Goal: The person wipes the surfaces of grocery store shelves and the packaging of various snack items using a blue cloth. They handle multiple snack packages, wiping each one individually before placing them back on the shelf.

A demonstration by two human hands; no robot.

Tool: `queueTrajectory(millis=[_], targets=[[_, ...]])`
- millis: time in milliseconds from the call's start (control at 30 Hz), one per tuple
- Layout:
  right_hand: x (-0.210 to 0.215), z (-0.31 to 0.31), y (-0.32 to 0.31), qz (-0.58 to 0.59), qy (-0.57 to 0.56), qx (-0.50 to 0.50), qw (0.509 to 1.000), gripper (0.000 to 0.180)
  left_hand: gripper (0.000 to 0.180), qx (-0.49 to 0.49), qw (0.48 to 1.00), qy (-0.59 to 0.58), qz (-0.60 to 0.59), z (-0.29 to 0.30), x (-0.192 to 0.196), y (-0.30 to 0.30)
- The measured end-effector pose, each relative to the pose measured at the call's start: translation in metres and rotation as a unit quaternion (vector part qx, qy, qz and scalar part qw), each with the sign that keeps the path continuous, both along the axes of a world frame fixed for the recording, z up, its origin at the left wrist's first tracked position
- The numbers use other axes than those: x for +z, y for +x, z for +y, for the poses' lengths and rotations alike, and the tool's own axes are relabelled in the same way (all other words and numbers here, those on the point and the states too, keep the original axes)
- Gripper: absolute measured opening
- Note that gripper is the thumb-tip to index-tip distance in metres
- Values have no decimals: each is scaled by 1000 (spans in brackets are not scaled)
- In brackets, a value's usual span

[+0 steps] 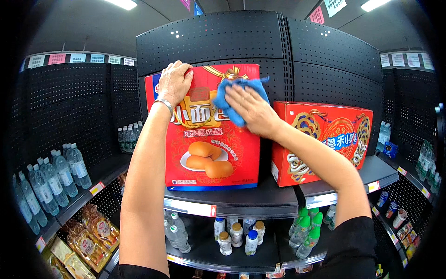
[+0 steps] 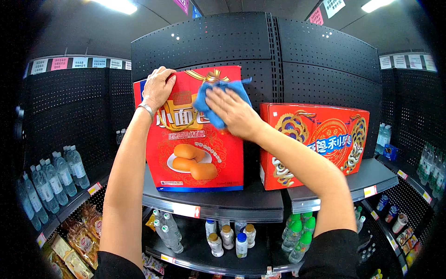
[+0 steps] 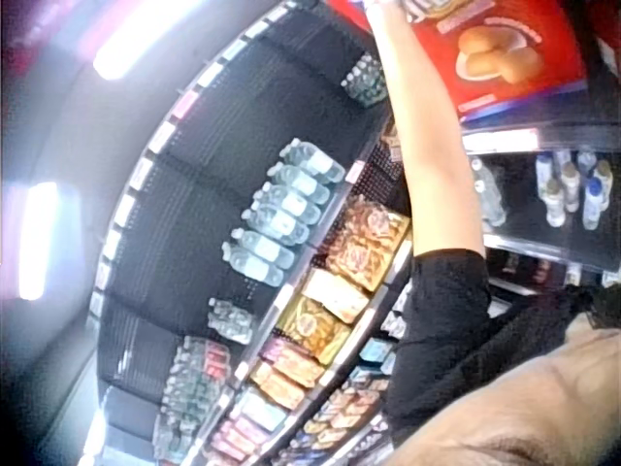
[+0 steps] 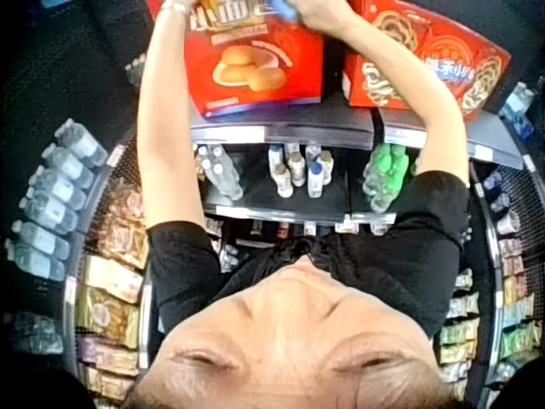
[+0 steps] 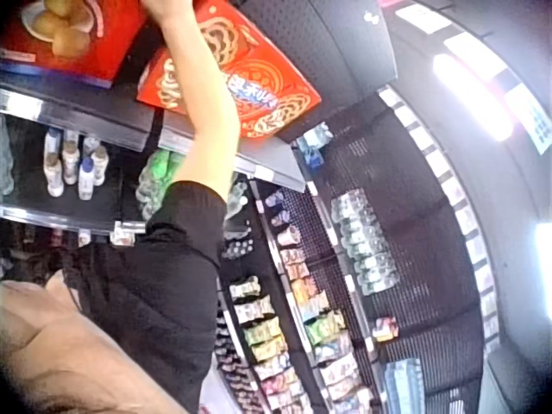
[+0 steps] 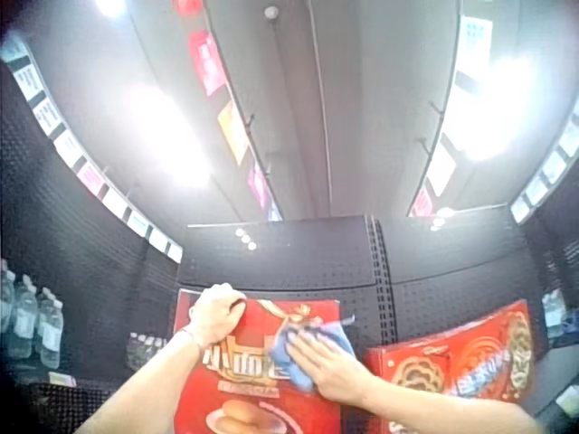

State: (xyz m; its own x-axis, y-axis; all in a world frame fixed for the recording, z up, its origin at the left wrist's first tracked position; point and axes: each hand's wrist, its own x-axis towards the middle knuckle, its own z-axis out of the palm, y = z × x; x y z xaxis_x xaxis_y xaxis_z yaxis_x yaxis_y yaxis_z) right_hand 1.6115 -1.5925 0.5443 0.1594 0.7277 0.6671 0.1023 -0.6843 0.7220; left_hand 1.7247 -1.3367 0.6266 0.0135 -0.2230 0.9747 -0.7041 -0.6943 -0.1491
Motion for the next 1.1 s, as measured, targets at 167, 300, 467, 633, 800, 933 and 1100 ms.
queueTrajectory(millis=[167, 300, 467, 633, 800, 933, 1100], targets=[[-25, -17, -20, 100, -41, -32, 994, 69, 24, -21, 999, -6, -24, -9, -3, 1], [33, 9, 0, -30, 63, 20, 997, 63, 26, -17, 999, -3, -41, 0, -1, 7], [82, 10, 15, -67, 141, 11, 988, 63, 28, -17, 999, -7, -43, -11, 2, -1], [36, 3, 12, -103, 83, -47, 990, 64, 26, -20, 1000, 4, -20, -4, 5, 6], [-54, -11, -19, 92, -10, -45, 995, 59, 26, -15, 1000, -5, -10, -4, 3, 4], [-90, -27, -28, 229, -163, -11, 960, 59, 29, -8, 1000, -8, -26, -7, 7, 8], [-53, -29, -18, 161, -185, -10, 969, 52, 30, 0, 1000, -26, -2, -13, 4, 4]])
